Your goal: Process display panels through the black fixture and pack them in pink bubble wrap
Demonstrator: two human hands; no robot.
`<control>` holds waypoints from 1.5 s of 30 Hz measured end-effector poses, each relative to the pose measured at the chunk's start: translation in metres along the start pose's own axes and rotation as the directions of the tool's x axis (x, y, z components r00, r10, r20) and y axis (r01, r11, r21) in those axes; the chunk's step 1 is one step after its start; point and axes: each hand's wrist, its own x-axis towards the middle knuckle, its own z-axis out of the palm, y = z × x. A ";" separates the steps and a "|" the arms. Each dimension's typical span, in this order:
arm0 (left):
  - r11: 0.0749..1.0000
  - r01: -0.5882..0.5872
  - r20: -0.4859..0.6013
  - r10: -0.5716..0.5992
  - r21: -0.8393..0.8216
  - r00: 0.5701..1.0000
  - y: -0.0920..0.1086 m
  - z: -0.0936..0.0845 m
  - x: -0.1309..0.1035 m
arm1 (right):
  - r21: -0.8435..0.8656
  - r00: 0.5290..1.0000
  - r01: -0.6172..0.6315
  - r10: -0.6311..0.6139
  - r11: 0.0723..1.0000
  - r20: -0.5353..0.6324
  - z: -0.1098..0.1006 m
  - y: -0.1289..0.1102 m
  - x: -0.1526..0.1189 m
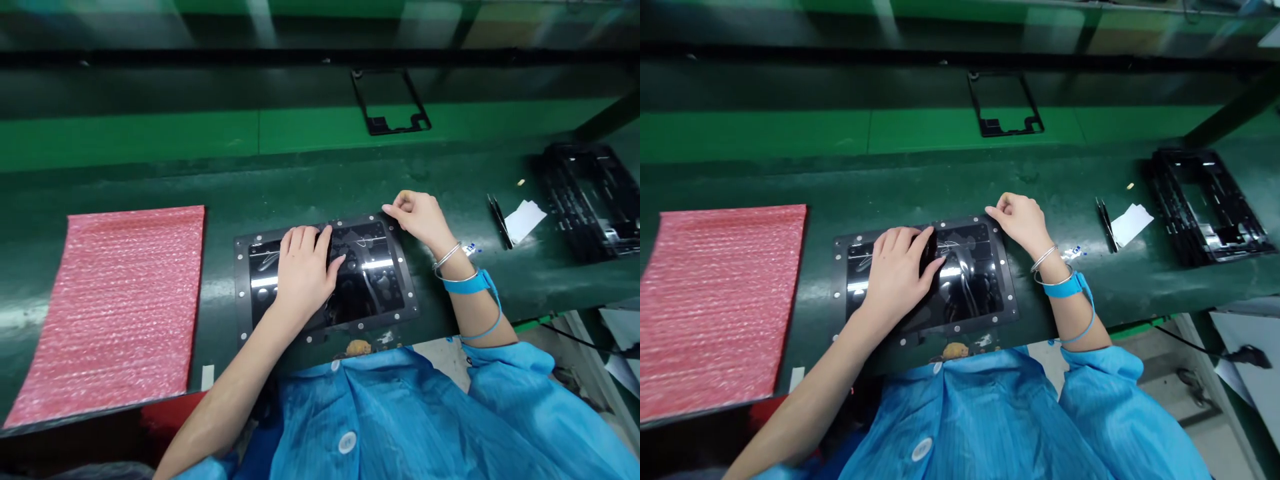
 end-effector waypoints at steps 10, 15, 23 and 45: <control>0.979 0.099 -0.216 -0.137 -0.177 0.967 0.002 -0.018 0.004 | 0.448 0.977 0.158 -0.206 0.880 0.061 0.006 0.002 -0.011; 0.964 0.040 -0.328 -0.129 -0.264 0.936 -0.002 -0.039 -0.006 | 0.533 0.941 0.096 -0.251 0.841 0.227 0.002 -0.003 -0.016; 0.324 0.348 0.000 -0.732 -0.880 0.681 -0.050 -0.037 -0.032 | 0.643 0.980 0.095 -0.184 0.760 0.072 0.019 -0.011 -0.025; 0.053 0.184 0.079 -0.762 -0.982 0.642 -0.062 -0.054 -0.021 | 0.820 0.910 -0.160 -0.240 0.550 0.338 0.019 -0.014 -0.028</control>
